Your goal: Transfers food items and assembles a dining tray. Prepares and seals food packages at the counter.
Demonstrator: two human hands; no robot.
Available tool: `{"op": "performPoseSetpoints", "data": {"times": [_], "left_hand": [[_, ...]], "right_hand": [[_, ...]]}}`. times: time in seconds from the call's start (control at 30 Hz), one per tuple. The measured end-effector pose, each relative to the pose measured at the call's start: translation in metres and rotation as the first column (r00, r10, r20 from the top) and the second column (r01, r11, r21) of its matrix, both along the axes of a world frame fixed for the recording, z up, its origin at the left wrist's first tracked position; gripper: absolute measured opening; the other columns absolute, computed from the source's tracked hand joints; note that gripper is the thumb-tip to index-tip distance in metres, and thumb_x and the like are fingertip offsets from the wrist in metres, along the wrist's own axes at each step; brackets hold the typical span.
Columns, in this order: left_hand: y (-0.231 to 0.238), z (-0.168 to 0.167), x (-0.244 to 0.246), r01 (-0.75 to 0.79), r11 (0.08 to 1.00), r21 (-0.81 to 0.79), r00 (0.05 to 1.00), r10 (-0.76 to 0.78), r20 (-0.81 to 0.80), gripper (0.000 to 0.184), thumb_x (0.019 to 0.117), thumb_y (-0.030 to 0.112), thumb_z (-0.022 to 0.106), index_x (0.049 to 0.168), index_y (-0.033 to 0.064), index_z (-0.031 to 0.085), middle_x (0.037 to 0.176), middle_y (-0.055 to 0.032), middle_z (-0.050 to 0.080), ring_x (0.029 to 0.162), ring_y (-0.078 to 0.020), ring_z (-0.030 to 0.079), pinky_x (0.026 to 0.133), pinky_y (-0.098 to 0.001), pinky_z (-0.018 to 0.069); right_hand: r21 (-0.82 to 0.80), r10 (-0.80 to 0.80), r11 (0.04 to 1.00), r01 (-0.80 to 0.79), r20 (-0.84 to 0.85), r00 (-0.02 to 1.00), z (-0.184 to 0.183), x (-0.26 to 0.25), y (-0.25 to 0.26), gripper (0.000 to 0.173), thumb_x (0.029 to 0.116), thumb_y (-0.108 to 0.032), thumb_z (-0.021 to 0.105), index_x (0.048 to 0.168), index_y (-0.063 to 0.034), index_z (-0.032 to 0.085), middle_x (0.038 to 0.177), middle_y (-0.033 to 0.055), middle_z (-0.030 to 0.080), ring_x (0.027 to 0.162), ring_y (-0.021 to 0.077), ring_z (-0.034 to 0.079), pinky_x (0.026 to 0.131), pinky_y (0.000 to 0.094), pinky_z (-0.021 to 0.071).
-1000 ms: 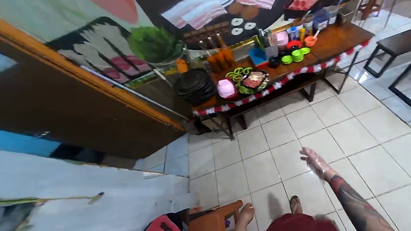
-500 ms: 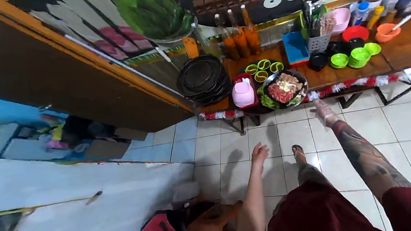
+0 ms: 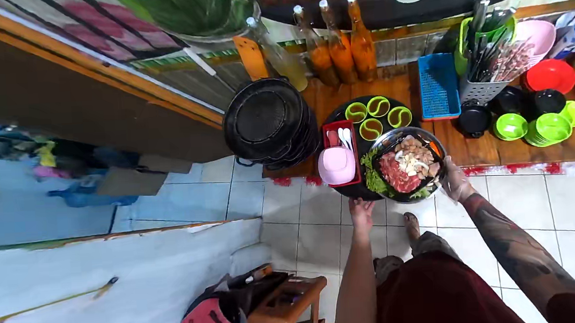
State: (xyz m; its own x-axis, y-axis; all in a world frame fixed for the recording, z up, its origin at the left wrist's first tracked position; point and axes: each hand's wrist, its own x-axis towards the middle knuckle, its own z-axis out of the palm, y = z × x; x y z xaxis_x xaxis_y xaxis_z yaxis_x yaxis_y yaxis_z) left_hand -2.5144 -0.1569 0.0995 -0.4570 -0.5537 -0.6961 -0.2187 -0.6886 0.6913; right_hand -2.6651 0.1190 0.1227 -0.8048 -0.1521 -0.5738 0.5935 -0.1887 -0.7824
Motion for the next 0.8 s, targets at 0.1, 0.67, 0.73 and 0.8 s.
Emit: {"op": "performPoseSetpoints", "data": {"times": [0.1,0.67,0.73,0.8], "left_hand": [[0.003,-0.003,-0.003,-0.022,0.999,-0.029,1.000,0.022,0.015,0.049,0.1105,0.008,0.038,0.157,0.0093,0.023,0.138,-0.0275,0.051,0.103,-0.0364,0.068,0.083,-0.0508,0.0601],[0.062,-0.003,-0.033,-0.070,0.996,0.052,0.986,0.077,-0.147,0.053,0.1101,0.004,0.033,0.157,0.0127,0.011,0.134,-0.0253,0.052,0.106,-0.0344,0.066,0.089,-0.0513,0.0578],[0.063,-0.003,-0.034,-0.093,0.993,0.078,0.983,0.104,-0.151,0.053,0.1097,0.004,0.034,0.157,0.0136,0.012,0.135,-0.0247,0.051,0.106,-0.0344,0.066,0.089,-0.0509,0.0576],[0.063,-0.004,-0.035,-0.109,0.990,0.086,0.980,0.122,-0.158,0.053,0.1094,0.003,0.035,0.156,0.0142,0.013,0.135,-0.0248,0.051,0.106,-0.0346,0.066,0.089,-0.0512,0.0576]], "right_hand": [[0.006,-0.030,1.000,0.031,-0.020,0.999,-0.001,-0.005,-0.004,0.058,0.1114,-0.048,0.027,0.141,-0.0057,0.052,0.125,0.0133,0.066,0.114,0.0216,0.064,0.098,0.0432,0.0549],[-0.012,-0.024,1.000,0.024,0.013,1.000,0.003,-0.037,0.003,0.053,0.1124,-0.042,0.029,0.138,-0.0040,0.054,0.123,0.0134,0.067,0.111,0.0210,0.065,0.096,0.0407,0.0556],[-0.032,-0.011,0.999,0.012,0.038,0.999,0.001,-0.040,0.004,0.054,0.1121,-0.044,0.028,0.137,-0.0051,0.055,0.121,0.0130,0.068,0.110,0.0212,0.066,0.095,0.0407,0.0560],[-0.064,-0.003,0.998,0.006,0.042,0.999,-0.001,-0.042,0.005,0.055,0.1123,-0.044,0.027,0.140,-0.0046,0.053,0.125,0.0140,0.067,0.114,0.0222,0.065,0.097,0.0418,0.0555]]}}
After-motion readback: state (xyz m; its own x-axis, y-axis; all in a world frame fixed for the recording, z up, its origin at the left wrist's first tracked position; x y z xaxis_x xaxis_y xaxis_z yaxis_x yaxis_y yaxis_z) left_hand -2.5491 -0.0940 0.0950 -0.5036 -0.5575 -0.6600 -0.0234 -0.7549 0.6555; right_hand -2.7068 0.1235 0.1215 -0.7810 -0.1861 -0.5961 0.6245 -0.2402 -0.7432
